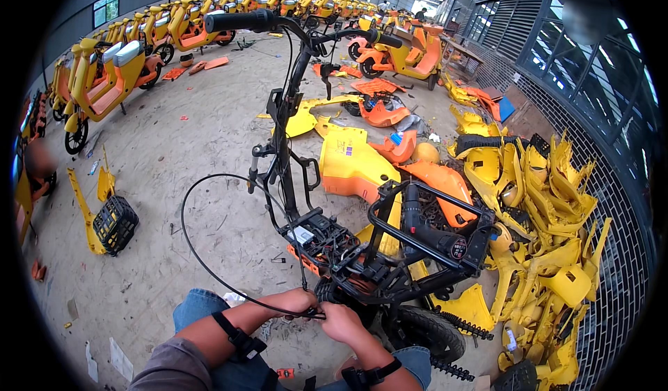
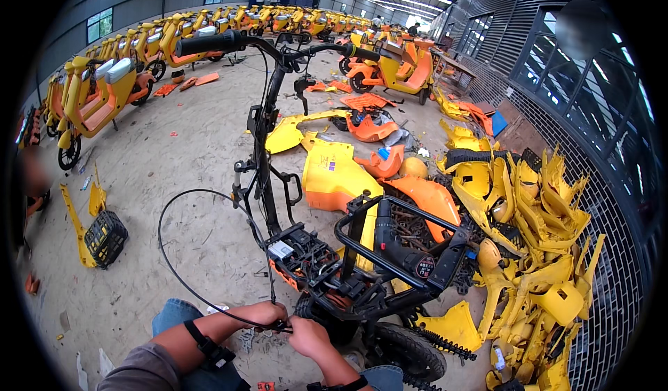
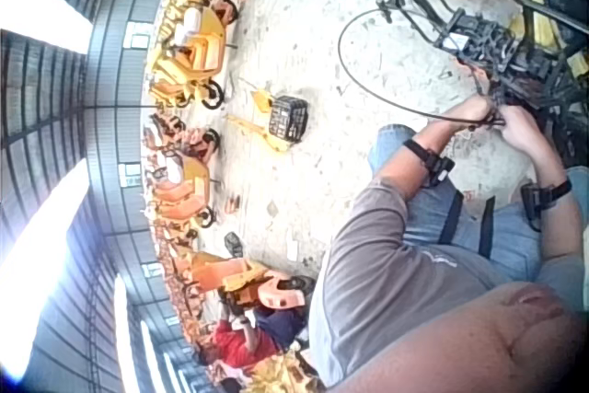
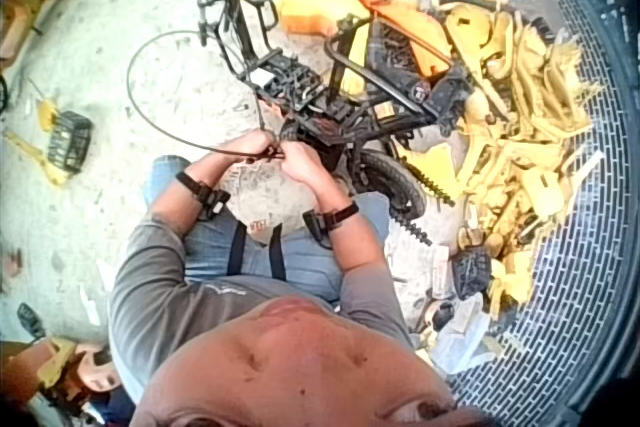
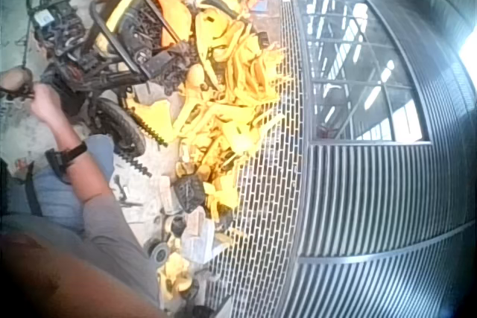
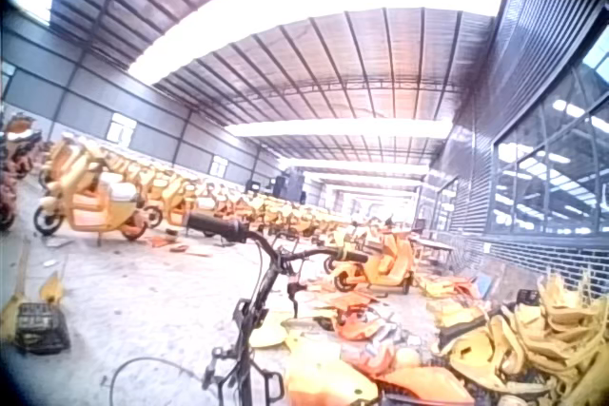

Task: The person manipulates a cable and a spring on a scooter frame by hand, sliding the spring onto the cable and connecting the cable end to a metal bracket on the frame.

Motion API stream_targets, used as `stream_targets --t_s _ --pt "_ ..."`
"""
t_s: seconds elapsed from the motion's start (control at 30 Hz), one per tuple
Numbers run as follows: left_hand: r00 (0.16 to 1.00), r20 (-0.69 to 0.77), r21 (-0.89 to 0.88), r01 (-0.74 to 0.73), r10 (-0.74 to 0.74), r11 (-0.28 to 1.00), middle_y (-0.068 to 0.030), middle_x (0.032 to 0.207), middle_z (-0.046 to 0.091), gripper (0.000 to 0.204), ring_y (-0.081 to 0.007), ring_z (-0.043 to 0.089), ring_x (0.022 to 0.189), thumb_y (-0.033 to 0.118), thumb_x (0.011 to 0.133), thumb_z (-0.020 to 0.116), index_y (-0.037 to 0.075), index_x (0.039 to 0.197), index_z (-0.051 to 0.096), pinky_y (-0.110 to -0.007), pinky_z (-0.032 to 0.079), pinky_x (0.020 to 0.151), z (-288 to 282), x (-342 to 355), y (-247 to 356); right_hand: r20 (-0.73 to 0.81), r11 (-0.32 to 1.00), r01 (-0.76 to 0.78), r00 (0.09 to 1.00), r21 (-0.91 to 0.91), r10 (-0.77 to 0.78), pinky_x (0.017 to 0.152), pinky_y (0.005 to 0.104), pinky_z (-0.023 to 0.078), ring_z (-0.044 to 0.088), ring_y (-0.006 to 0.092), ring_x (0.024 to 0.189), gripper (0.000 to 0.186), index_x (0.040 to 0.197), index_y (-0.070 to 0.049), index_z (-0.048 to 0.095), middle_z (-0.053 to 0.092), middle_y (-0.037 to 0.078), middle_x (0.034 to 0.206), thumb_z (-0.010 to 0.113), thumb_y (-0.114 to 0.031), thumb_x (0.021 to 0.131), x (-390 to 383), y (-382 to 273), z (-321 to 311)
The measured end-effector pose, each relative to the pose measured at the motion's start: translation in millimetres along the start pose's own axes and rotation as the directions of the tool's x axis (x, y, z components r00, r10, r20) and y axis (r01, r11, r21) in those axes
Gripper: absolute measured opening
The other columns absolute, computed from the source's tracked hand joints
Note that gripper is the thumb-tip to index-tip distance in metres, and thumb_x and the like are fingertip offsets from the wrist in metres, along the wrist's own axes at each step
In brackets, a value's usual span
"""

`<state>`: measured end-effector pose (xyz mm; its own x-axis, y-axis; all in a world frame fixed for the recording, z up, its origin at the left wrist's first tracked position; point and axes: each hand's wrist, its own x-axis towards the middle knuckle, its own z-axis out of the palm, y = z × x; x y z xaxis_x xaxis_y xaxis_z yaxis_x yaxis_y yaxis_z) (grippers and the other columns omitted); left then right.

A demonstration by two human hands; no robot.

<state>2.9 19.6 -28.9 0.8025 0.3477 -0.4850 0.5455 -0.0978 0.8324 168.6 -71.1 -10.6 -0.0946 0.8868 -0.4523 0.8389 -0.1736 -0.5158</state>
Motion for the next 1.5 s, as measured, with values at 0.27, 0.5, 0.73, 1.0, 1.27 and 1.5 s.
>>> stream_targets --t_s 0.27,0.5,0.73,1.0,1.27,1.5 --pt "1.0 -0.014 -0.097 0.005 -0.006 0.995 -0.006 0.086 0.057 0.021 -0.0133 0.054 0.05 0.012 0.09 0.049 -0.001 0.097 0.065 -0.029 0.043 0.044 2 1 -4 -0.009 1.0 0.026 1.0 -0.011 -0.026 0.083 0.0473 0.05 0.063 0.0401 0.1 0.029 0.108 -0.006 0.065 0.068 0.021 0.102 0.058 -0.015 0.081 2 5 4" --pt "0.999 -0.048 -0.108 -0.025 0.02 0.994 -0.005 0.081 0.056 0.025 -0.0127 0.053 0.049 0.018 0.092 0.047 0.0 0.093 0.065 -0.029 0.043 0.044 3 2 -5 -0.015 0.999 0.03 0.999 0.035 -0.03 0.082 0.0446 0.051 0.064 0.0384 0.099 0.027 0.105 -0.005 0.066 0.069 0.019 0.101 0.067 -0.02 0.083 6 10 9" --pt "0.996 -0.077 -0.052 -0.041 0.036 0.998 -0.0045 0.08 0.056 0.027 -0.0131 0.054 0.05 0.022 0.092 0.048 0.003 0.096 0.068 -0.029 0.043 0.045 4 9 -19 -0.026 0.999 -0.001 1.0 0.054 0.002 0.083 0.0432 0.051 0.066 0.0361 0.099 0.032 0.104 -0.002 0.064 0.07 0.018 0.1 0.073 -0.02 0.079 2 1 4" --pt "0.995 -0.09 -0.193 0.018 -0.037 0.981 -0.0088 0.078 0.058 0.028 -0.0166 0.055 0.049 0.021 0.091 0.049 -0.002 0.087 0.065 -0.031 0.042 0.042 5 8 -12 -0.073 0.999 0.015 0.997 0.04 -0.012 0.082 0.0428 0.052 0.066 0.0362 0.098 0.031 0.102 -0.002 0.063 0.07 0.018 0.099 0.073 -0.021 0.079 4 5 7" --pt "0.992 -0.059 -0.219 0.093 -0.109 0.971 -0.0044 0.083 0.057 0.029 -0.0131 0.054 0.053 0.024 0.092 0.049 0.007 0.098 0.07 -0.029 0.043 0.044 5 12 -18 -0.056 0.999 0.015 0.998 0.041 -0.013 0.081 0.0425 0.052 0.066 0.0359 0.097 0.031 0.103 -0.002 0.063 0.07 0.017 0.099 0.072 -0.022 0.08 5 6 9" --pt "1.0 -0.024 -0.063 -0.011 0.01 0.998 -0.0054 0.089 0.057 0.027 -0.0132 0.056 0.056 0.022 0.093 0.05 0.006 0.102 0.07 -0.028 0.045 0.046 4 14 -25 -0.047 0.999 0.012 0.999 0.045 -0.01 0.082 0.0426 0.051 0.066 0.0358 0.099 0.03 0.103 -0.002 0.063 0.07 0.017 0.1 0.071 -0.021 0.081 4 4 7"
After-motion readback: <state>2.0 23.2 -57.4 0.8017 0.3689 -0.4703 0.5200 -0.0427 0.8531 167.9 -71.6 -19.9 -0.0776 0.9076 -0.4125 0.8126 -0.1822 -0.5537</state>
